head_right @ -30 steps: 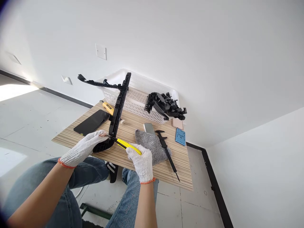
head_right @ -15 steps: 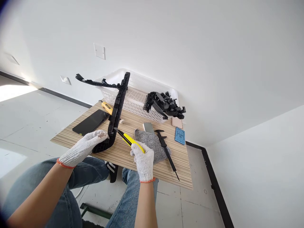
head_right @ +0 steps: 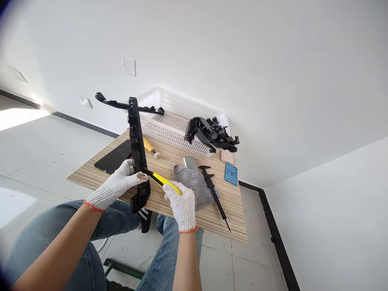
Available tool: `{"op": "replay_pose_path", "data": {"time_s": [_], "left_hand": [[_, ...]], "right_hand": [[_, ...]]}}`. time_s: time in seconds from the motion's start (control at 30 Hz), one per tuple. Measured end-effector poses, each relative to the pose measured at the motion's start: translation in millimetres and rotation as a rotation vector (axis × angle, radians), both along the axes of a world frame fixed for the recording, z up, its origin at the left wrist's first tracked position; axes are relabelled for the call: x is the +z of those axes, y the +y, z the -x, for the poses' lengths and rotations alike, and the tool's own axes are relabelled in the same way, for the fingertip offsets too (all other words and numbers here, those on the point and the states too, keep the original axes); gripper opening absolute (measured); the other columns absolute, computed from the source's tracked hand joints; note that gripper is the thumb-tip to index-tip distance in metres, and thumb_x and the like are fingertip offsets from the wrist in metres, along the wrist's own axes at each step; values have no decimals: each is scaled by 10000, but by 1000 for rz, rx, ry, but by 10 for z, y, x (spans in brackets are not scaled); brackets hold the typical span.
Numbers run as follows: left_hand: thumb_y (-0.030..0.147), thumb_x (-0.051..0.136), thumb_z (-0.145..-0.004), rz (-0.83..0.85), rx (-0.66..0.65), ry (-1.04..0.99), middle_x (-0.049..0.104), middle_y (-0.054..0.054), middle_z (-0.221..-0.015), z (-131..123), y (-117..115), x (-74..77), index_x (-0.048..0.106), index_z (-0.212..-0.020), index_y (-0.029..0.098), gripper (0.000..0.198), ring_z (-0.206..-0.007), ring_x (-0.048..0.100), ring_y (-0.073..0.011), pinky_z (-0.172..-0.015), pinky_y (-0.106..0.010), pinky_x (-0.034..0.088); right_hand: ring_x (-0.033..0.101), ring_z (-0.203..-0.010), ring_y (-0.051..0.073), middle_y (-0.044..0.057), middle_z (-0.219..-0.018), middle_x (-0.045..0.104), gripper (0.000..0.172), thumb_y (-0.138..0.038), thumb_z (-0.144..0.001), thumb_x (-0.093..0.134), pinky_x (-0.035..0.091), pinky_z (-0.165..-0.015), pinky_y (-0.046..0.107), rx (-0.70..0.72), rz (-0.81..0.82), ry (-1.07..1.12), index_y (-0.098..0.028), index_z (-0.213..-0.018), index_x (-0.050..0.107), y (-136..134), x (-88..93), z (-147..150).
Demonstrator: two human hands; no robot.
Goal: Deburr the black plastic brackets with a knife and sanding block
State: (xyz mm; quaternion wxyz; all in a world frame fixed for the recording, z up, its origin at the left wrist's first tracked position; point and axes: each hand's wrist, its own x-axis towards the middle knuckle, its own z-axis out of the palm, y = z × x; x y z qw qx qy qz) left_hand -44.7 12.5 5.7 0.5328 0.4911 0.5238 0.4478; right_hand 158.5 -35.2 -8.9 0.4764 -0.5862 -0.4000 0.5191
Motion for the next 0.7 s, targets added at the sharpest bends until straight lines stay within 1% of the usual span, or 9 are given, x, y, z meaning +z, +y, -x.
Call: {"op": "replay_pose_path", "data": {"time_s": [0.07,0.13,0.2,0.27,0.4,0.5,0.6,0.7], "left_hand": [[452,830,-645,-48,-30,7,651,-23,-1000,-28,19,34,506,-1054,214,573,-971,624,-230,-818,-365,533],[464,780,-692,-83,-64,42,643,-27,-1001,-39,29,64,508,-1074,214,531,-1004,615,-242,-848,-383,529],[468,747,-725,-95,-97,63,643,-17,-941,-38,23,82,502,-1061,215,487,-955,627,-238,-829,-384,531],[462,746,-736,-70,-123,22,649,-3,-884,-35,5,84,482,-1059,218,483,-877,647,-223,-795,-376,536],[434,781,-732,63,-148,-228,617,44,-825,-40,-47,52,420,-1123,244,564,-687,663,-183,-664,-351,545],[425,788,-767,103,-171,-339,601,49,-847,-45,-80,42,412,-1156,257,566,-679,673,-171,-646,-344,551],[397,799,-785,86,-205,-413,596,48,-868,-51,-92,45,427,-1093,258,502,-693,650,-144,-638,-318,543],[359,794,-799,61,-208,-451,576,68,-814,-62,-90,44,428,-1029,262,442,-637,589,-112,-592,-291,528]], "right_hand": [[358,-408,56,-15,-559,599,531,-548,-717,782,259,-364,195,-3,2,-7,-102,-1006,770,0,-4,-3],[374,-409,60,-14,-554,597,528,-553,-705,785,270,-368,195,-36,-3,21,-106,-984,766,6,-3,-3],[389,-409,65,-13,-543,592,521,-558,-677,793,271,-370,195,-94,-4,87,-113,-946,758,14,4,-4],[393,-401,66,-9,-536,588,516,-568,-639,802,257,-365,193,-168,4,155,-121,-889,742,23,14,-7],[404,-391,66,-3,-528,588,507,-573,-582,822,244,-359,185,-266,14,228,-138,-817,709,23,43,-19],[408,-388,67,5,-526,592,497,-573,-578,826,245,-357,185,-273,16,238,-143,-790,694,14,67,-22],[414,-383,71,23,-542,613,503,-589,-578,825,251,-351,193,-270,11,221,-144,-769,685,8,82,-18],[407,-376,70,8,-522,590,499,-596,-584,823,255,-348,195,-265,-4,205,-149,-755,681,4,86,-15]]}}
